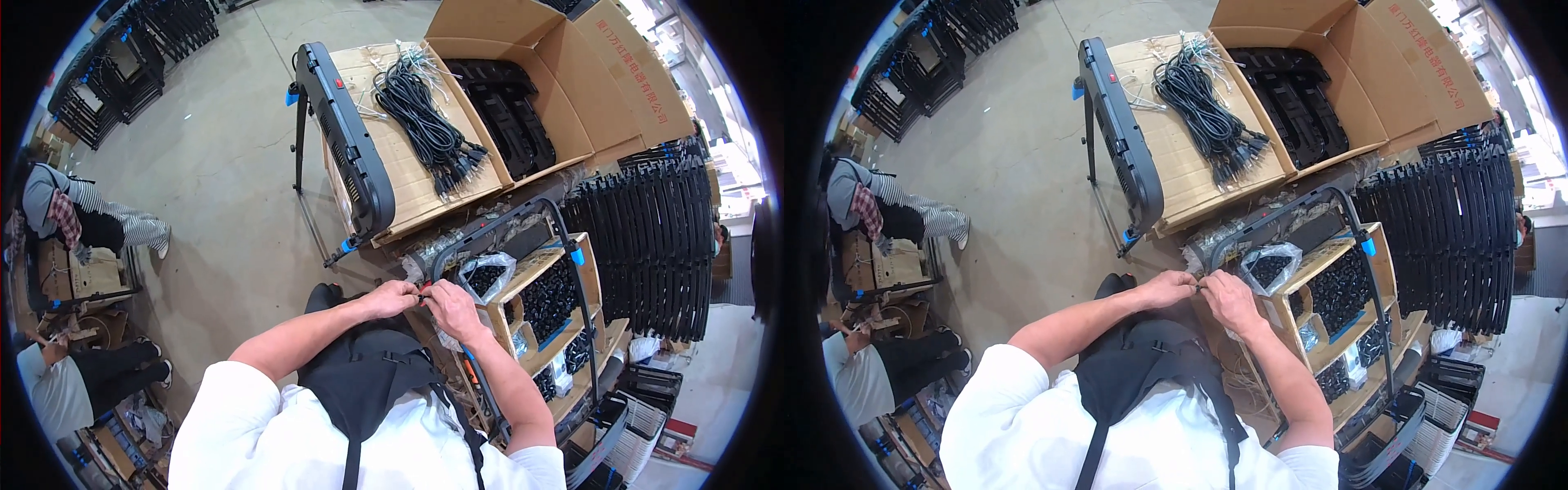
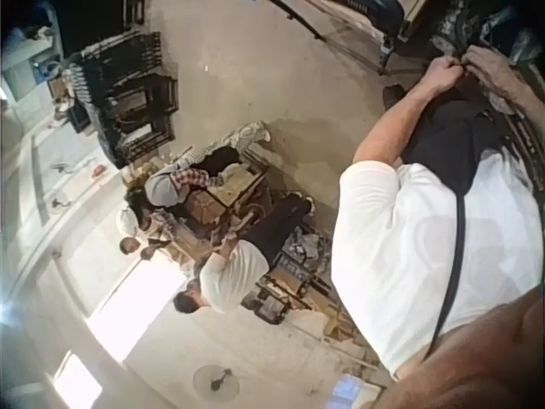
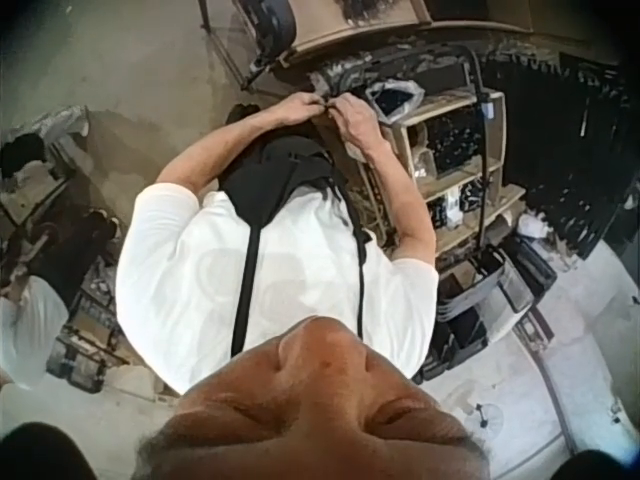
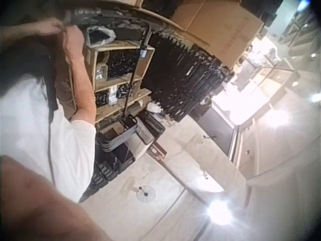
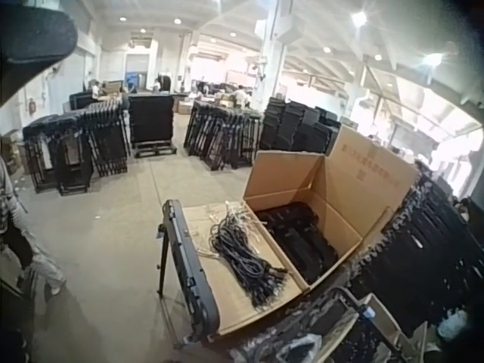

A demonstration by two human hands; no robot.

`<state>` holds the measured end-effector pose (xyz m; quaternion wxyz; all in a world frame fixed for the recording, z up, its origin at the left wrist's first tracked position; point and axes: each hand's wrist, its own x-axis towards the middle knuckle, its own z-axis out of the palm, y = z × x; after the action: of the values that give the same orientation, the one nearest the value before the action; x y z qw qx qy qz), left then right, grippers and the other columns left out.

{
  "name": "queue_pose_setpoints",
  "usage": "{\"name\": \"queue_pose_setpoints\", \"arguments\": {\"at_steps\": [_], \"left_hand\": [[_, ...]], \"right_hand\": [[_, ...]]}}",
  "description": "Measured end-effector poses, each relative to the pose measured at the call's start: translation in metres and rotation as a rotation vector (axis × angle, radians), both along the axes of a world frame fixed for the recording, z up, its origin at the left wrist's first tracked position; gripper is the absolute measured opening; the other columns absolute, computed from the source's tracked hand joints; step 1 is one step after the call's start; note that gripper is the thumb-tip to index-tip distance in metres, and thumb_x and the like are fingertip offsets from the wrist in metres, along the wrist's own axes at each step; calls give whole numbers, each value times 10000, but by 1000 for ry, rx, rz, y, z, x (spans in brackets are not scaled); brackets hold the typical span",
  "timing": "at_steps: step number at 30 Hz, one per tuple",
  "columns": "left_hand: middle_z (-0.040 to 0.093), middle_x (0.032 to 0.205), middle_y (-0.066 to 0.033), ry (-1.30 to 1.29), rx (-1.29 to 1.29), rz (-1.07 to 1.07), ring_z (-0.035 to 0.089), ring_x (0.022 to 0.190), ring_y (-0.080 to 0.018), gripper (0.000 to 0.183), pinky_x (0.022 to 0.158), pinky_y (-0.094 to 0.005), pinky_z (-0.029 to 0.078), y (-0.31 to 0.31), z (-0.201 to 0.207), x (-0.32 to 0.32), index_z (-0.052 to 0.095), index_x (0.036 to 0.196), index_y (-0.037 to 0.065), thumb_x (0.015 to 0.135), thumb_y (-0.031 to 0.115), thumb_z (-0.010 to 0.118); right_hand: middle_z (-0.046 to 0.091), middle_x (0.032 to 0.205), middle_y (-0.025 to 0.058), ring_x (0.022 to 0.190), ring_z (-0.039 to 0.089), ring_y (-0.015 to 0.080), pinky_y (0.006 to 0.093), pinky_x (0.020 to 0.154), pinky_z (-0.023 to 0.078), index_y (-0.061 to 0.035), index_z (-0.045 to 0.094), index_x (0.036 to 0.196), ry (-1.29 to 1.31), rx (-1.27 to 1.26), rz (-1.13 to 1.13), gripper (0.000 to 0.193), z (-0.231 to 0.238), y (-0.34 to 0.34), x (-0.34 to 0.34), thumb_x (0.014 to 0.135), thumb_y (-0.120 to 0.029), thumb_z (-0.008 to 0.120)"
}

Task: The recorder is assembling components of a leaf blower, including installing internal wiring and handles.

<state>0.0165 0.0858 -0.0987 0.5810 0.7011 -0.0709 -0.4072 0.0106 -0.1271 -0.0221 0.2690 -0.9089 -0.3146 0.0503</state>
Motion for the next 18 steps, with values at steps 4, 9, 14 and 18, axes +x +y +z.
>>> {"name": "queue_pose_setpoints", "arguments": {"at_steps": [4, 9, 14, 18], "left_hand": [[731, 1013, -88, -26, 19, 22, 643, 956, -171, 320, 877, -358, 516, 0, 3, -2, 718, 1165, 26, 982, 270, 620], [731, 1019, -95, 10, 13, 43, 649, 971, -181, 325, 892, -359, 517, 0, 7, -3, 714, 1172, 17, 986, 268, 624], [732, 1027, -73, 40, -13, 74, 648, 987, -166, 324, 911, -339, 514, -4, -6, -6, 719, 1176, 20, 990, 269, 628], [737, 1017, -57, 93, -33, 80, 639, 982, -136, 318, 909, -319, 512, -7, -5, -5, 741, 1142, 23, 986, 278, 634]], "right_hand": [[640, 954, 111, 894, 666, 330, 433, 785, 544, -61, 679, 1029, -1, -25, 31, 145, -2, -1, 4, 898, -102, 724], [624, 947, 122, 903, 658, 338, 445, 793, 544, -57, 668, 1019, -2, -35, 60, 139, -6, -3, 5, 899, -106, 718], [606, 946, 142, 916, 645, 357, 459, 799, 542, -47, 626, 987, 19, -59, 59, 127, -9, -2, 5, 903, -100, 705], [601, 937, 145, 906, 642, 363, 466, 801, 541, -44, 617, 960, 16, -37, 6, 110, -14, -5, -4, 906, -97, 696]]}}
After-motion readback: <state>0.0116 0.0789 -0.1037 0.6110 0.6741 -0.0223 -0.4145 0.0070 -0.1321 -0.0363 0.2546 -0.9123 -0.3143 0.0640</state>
